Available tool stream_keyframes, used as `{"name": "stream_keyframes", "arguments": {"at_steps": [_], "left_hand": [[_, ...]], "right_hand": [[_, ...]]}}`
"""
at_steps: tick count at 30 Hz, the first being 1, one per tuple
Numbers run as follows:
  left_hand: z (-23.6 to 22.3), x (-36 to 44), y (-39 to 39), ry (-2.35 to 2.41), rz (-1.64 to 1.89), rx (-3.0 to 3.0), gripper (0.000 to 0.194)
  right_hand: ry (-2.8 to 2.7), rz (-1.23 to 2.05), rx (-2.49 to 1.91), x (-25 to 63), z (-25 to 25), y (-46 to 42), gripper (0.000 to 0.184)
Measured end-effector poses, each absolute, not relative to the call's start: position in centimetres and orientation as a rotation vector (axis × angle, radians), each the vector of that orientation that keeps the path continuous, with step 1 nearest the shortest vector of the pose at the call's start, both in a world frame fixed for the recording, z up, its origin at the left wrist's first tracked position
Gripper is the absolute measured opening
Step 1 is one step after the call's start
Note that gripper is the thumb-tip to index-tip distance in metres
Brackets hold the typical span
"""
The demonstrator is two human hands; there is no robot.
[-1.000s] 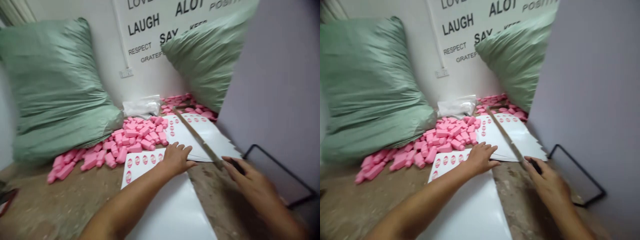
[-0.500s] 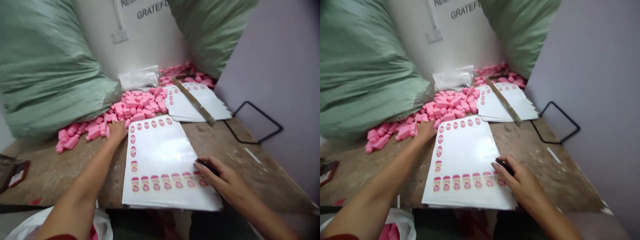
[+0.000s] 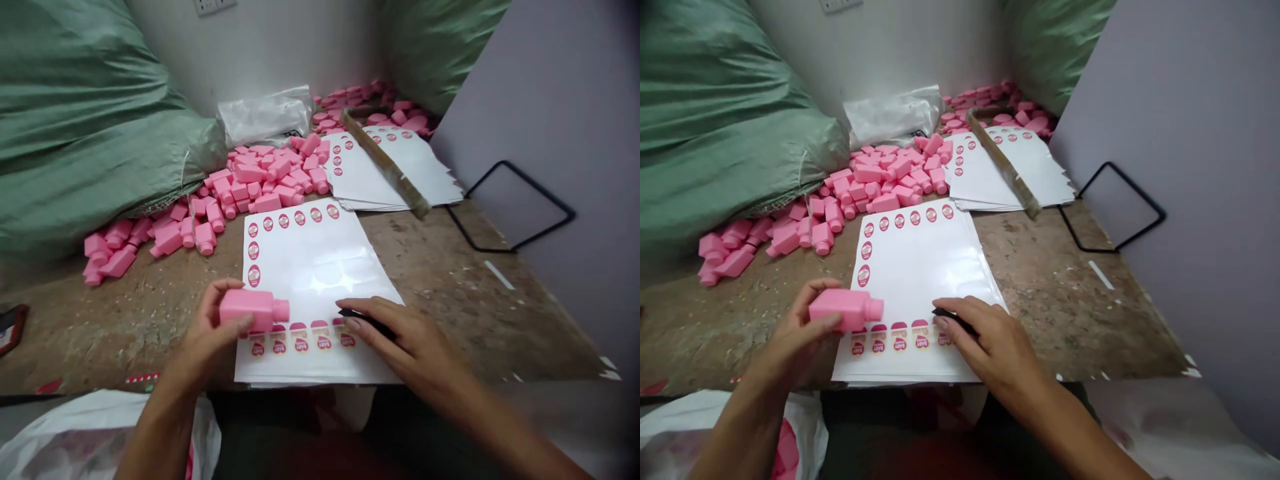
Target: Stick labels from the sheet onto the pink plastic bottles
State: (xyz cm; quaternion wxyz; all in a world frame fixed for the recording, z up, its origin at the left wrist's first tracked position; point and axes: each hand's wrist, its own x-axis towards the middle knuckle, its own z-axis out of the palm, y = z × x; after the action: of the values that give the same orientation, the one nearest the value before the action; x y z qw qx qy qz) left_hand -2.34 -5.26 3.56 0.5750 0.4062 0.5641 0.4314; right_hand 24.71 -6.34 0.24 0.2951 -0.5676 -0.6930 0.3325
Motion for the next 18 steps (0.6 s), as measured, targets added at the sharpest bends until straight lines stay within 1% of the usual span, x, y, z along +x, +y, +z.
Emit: {"name": "stream_keyframes", "arguments": {"at_steps": [2,5,8,10,12,15,18], "left_hand": [[3.1,-1.6,-6.5,1.234,1.012,0.869,0.06],[2.7,-0.2,-6.7,1.096,1.128,0.704,0.066],[2.9,1.2,-6.2,1.02,1.247,0.501,0.057],[3.3,2.0,-5.9,0.951,1.257,0.337,0.046],[3.7,2.6,-5.8,0.877,1.221,0.21,0.041],[3.8,3.6,-6.1,0.913,1.141,0.23,0.043],[3.4,4.6,-7.0,1.132,1.048,0.542,0.046]], "right_hand": [[-1.739,0.962,-1.526,24.8,0.2,-6.1,0.035],[-1.729,0.916,-1.544,24.8,-0.2,-6.2,0.036],[-1.913,0.812,-1.474,24.5,-0.8,-6.8,0.032],[-2.041,0.726,-1.426,24.4,-1.1,-7.2,0.031],[-2.107,0.645,-1.409,24.5,-1.2,-7.4,0.03],[-2.122,0.55,-1.404,24.6,-1.1,-7.5,0.027],[-2.14,0.452,-1.452,24.5,-0.8,-7.4,0.019]]}}
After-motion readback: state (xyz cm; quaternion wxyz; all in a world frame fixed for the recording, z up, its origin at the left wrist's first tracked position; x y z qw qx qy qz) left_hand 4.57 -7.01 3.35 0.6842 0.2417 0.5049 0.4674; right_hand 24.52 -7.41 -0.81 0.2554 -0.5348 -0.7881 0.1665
